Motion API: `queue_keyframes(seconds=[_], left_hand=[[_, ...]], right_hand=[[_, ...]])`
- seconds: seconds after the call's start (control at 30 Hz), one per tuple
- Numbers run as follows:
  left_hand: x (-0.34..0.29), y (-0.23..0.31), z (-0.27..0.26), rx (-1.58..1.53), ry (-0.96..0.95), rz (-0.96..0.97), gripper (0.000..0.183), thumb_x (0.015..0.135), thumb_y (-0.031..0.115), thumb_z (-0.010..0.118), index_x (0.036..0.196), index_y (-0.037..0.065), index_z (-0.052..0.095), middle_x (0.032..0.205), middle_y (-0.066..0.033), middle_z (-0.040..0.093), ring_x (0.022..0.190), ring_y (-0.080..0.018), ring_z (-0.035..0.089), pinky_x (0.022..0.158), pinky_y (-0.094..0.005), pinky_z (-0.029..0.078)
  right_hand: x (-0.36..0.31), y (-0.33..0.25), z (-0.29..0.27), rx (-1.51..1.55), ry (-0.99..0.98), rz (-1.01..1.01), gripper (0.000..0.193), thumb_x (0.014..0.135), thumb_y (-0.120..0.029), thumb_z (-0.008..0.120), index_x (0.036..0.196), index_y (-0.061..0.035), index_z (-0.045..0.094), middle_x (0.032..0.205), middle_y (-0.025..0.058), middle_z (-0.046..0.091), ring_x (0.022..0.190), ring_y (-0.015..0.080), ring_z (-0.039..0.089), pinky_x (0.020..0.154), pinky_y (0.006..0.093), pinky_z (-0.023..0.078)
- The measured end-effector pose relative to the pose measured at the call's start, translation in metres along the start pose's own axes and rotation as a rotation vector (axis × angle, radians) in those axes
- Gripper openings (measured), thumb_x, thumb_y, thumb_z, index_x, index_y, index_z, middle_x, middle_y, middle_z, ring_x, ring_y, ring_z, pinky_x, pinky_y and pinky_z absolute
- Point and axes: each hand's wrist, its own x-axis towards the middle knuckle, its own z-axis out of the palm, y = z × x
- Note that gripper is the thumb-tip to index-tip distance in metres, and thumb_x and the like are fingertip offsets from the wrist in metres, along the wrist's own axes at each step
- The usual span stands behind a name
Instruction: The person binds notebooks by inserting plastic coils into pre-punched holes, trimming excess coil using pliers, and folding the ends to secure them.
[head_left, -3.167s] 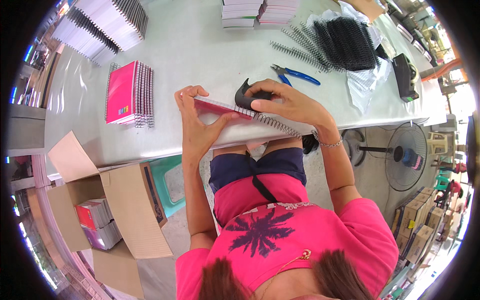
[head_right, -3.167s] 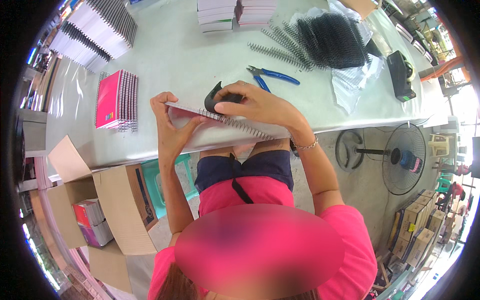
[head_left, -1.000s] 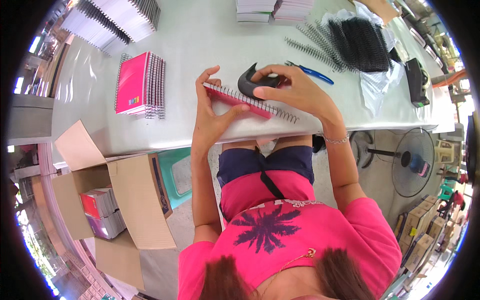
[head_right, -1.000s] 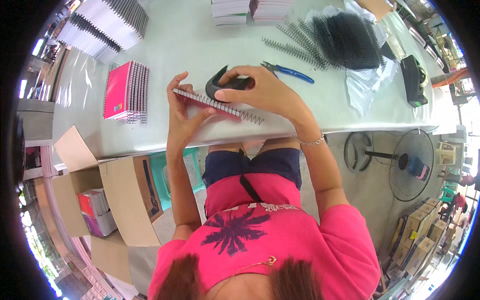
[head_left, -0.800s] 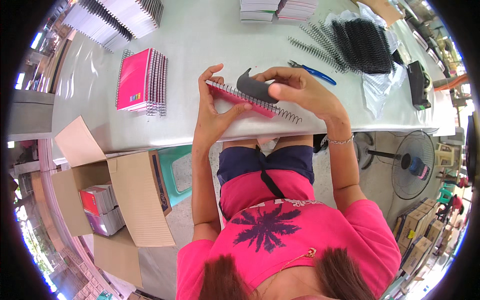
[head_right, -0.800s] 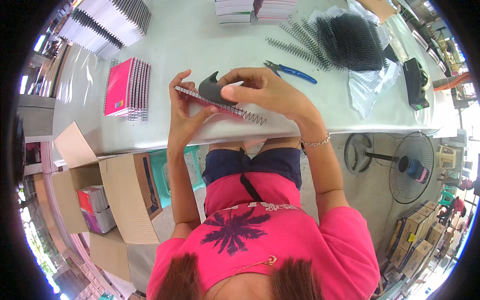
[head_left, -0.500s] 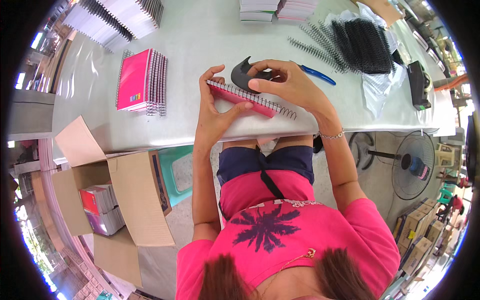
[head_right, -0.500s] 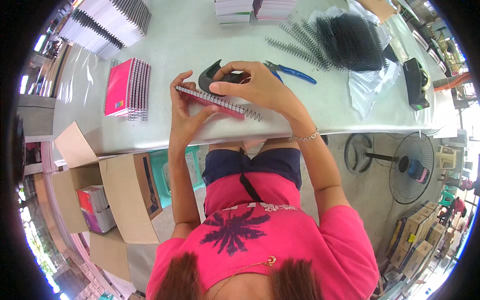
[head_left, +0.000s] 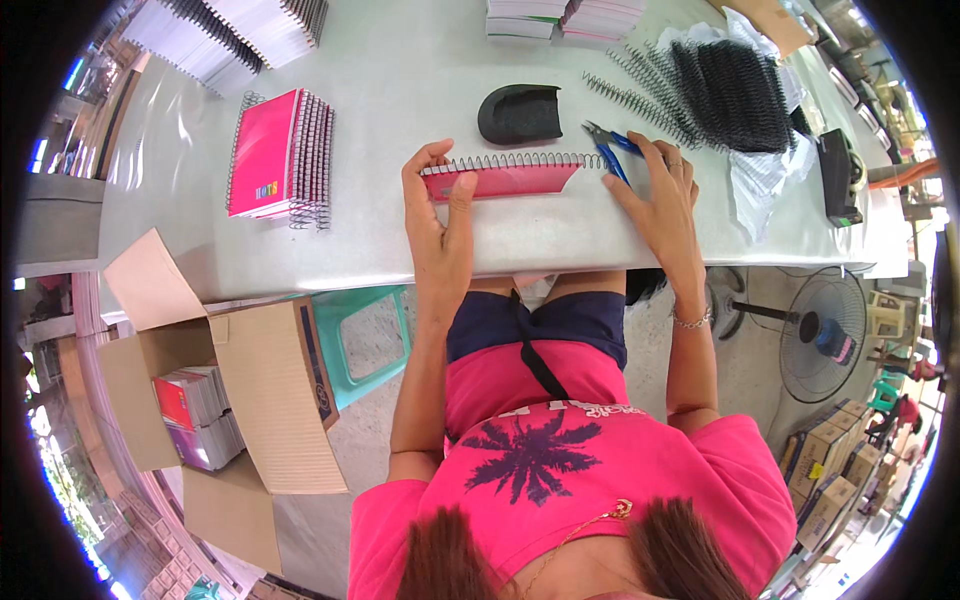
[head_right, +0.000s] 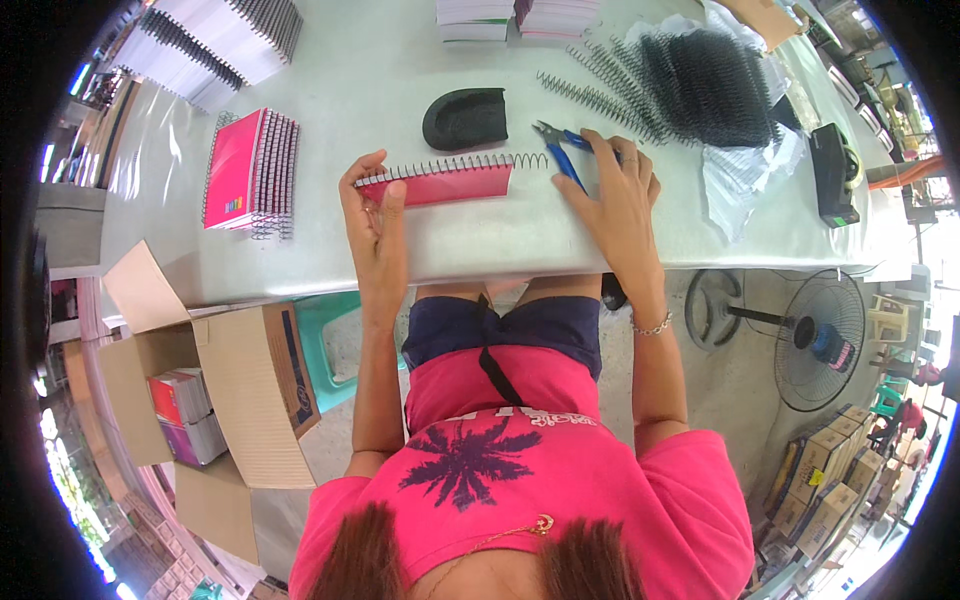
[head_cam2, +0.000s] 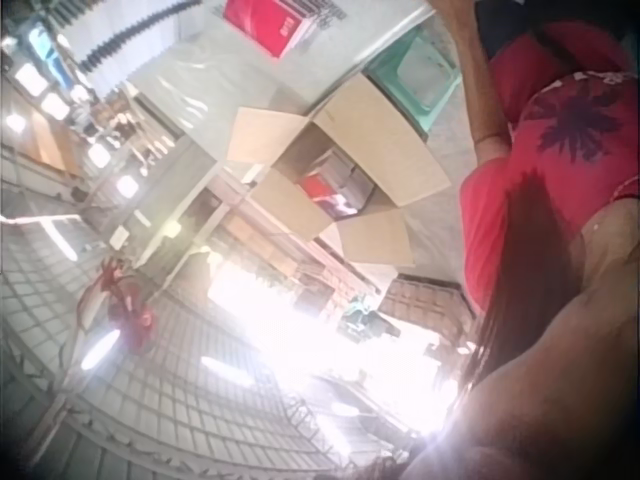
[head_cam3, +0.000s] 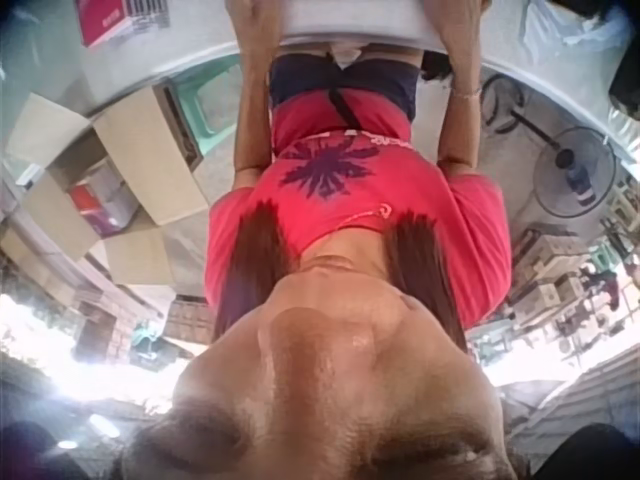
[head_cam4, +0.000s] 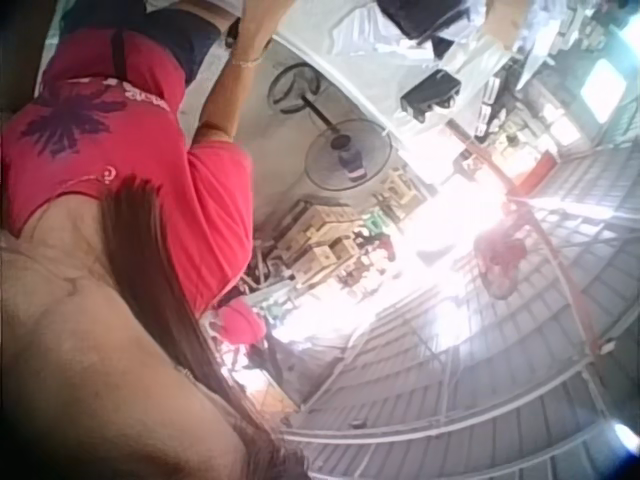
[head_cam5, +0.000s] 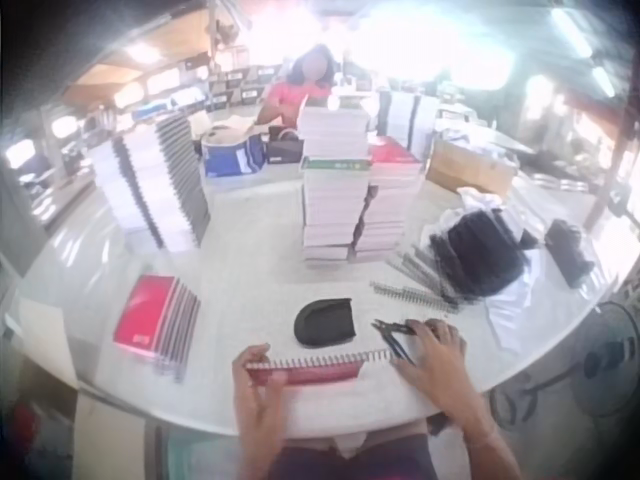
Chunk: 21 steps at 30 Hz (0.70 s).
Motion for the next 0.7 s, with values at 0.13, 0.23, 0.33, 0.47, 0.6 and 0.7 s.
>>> queue_keyframes(seconds=[0.13,0.23,0.33,0.47,0.6,0.7], left_hand=[[0.004,0.003,-0.014,0.037,-0.063,-0.078,0.026,0.097,0.015,0.063,0.119,0.001,0.062,0.096,-0.0045,0.062,0.085,-0.0101,0.055,0.08,-0.0245,0.045],[0.002,0.0,-0.018,0.041,-0.048,-0.053,0.022,0.096,0.01,0.064,0.114,-0.001,0.066,0.086,-0.0034,0.065,0.075,-0.0072,0.057,0.07,-0.0221,0.047],[0.001,0.009,-0.017,0.033,-0.017,-0.083,0.018,0.093,0.007,0.065,0.11,-0.001,0.069,0.087,-0.0063,0.07,0.077,-0.0093,0.062,0.072,-0.0227,0.05],[-0.002,0.012,-0.015,0.066,-0.01,-0.057,0.021,0.093,0.004,0.065,0.112,0.0,0.07,0.089,-0.0072,0.072,0.079,-0.0083,0.064,0.072,-0.0233,0.052],[-0.005,0.01,-0.015,0.028,0.002,-0.067,0.023,0.092,0.0,0.063,0.114,-0.001,0.069,0.091,-0.0051,0.071,0.081,-0.0065,0.063,0.07,-0.0214,0.05],[-0.007,0.012,-0.016,0.047,0.013,-0.072,0.026,0.09,-0.004,0.06,0.114,-0.001,0.07,0.094,-0.0074,0.073,0.086,-0.0089,0.067,0.074,-0.0229,0.053]], right_hand=[[-0.008,0.001,-0.003,0.217,0.182,0.107,0.055,0.085,-0.023,0.071,0.135,-0.0093,0.054,0.118,0.0181,0.053,0.107,0.0328,0.052,0.099,0.0466,0.037],[-0.014,-0.026,-0.022,0.371,0.354,0.112,0.058,0.078,-0.014,0.075,0.132,-0.0041,0.056,0.116,0.0164,0.054,0.099,0.0296,0.052,0.093,0.0388,0.043],[-0.029,-0.061,-0.026,0.418,0.17,-0.165,0.061,0.072,-0.015,0.079,0.13,-0.0071,0.06,0.113,0.015,0.055,0.098,0.029,0.054,0.09,0.0402,0.045],[-0.045,-0.095,-0.008,0.509,0.046,-0.253,0.064,0.066,-0.017,0.082,0.128,-0.0134,0.064,0.108,0.0131,0.057,0.098,0.0293,0.058,0.086,0.0406,0.047],[-0.046,-0.105,0.008,0.524,0.077,-0.302,0.064,0.067,-0.017,0.082,0.129,-0.0132,0.064,0.108,0.0129,0.056,0.098,0.0297,0.058,0.085,0.0413,0.048],[-0.048,-0.105,0.016,0.54,0.082,-0.292,0.063,0.068,-0.017,0.082,0.128,-0.0117,0.064,0.105,0.0124,0.057,0.094,0.0289,0.059,0.081,0.0407,0.049]])
